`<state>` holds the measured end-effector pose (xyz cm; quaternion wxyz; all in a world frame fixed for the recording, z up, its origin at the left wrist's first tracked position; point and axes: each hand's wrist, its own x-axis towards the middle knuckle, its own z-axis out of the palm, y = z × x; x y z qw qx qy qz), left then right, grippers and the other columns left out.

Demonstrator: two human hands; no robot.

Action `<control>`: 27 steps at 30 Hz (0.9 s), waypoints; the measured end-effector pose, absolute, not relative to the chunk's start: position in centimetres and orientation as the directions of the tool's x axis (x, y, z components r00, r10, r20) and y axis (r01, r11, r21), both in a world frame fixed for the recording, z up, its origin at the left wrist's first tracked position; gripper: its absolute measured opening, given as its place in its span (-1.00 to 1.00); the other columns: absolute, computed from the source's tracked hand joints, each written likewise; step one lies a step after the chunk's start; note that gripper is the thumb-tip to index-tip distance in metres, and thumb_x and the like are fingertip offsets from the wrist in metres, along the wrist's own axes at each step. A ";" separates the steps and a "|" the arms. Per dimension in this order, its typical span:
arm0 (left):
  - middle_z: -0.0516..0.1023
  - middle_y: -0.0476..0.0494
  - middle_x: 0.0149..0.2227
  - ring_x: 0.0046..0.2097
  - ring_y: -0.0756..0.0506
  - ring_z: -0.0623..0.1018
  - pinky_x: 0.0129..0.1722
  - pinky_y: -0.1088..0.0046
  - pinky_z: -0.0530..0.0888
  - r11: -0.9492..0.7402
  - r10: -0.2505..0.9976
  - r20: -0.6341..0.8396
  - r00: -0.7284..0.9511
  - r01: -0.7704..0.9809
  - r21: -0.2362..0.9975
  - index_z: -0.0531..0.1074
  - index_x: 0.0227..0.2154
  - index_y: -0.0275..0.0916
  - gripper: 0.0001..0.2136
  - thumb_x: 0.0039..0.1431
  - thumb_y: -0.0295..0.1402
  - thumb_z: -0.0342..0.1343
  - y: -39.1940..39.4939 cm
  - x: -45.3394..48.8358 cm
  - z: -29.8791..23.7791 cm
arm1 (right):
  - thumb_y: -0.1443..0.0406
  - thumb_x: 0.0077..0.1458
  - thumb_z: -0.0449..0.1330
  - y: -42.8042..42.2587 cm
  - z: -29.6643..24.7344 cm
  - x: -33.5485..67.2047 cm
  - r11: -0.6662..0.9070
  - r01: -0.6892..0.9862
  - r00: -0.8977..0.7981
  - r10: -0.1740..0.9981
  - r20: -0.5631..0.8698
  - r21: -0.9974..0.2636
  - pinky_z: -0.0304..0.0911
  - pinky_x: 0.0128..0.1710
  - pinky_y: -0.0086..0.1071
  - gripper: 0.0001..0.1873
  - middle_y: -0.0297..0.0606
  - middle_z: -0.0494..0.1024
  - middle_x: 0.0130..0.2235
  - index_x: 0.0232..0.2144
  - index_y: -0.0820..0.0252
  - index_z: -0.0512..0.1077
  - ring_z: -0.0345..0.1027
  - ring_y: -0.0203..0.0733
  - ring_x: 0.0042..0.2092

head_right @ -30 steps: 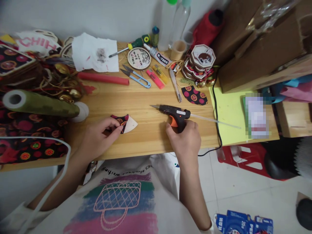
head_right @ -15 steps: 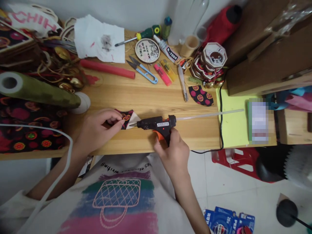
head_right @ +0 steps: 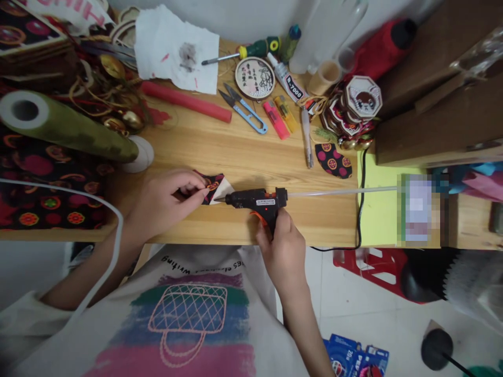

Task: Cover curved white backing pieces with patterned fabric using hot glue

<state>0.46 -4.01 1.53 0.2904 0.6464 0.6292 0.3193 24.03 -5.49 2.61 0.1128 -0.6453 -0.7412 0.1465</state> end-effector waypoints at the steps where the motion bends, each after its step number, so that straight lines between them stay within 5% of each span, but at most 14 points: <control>1: 0.57 0.01 -0.40 -0.42 0.01 0.47 -0.38 0.49 0.36 -0.047 0.999 0.050 0.012 0.624 0.780 0.45 -0.47 -0.21 -0.88 0.16 -0.37 0.11 -4.0 0.4 1.5 | -0.02 0.20 -0.03 -5.5 2.6 24.1 0.146 0.921 -0.161 0.987 -0.010 -0.362 0.10 -0.54 -0.37 -0.62 -0.20 0.53 -0.45 -0.23 0.15 0.31 0.37 -0.14 -0.48; 19: 0.57 0.01 -0.41 -0.35 -0.01 0.53 -0.36 0.47 0.39 -0.082 0.996 0.090 0.020 0.642 0.763 0.44 -0.49 -0.20 -0.88 0.16 -0.42 0.13 -4.0 0.4 1.4 | 0.01 0.24 0.00 -5.0 2.4 24.3 0.282 0.906 -0.272 0.959 0.076 -0.314 0.08 -0.56 -0.38 -0.65 -0.20 0.55 -0.43 -0.21 0.17 0.31 0.39 -0.13 -0.48; 27: 0.57 0.00 -0.40 -0.36 -0.02 0.53 -0.38 0.46 0.38 -0.070 0.997 0.077 0.018 0.657 0.750 0.44 -0.49 -0.20 -0.88 0.16 -0.42 0.12 -3.9 0.5 1.5 | -0.08 0.12 0.09 -4.9 2.4 24.4 0.205 0.932 -0.207 0.978 0.024 -0.300 0.05 -0.57 -0.39 -0.56 -0.29 0.47 -0.51 -0.24 0.16 0.32 0.31 -0.16 -0.52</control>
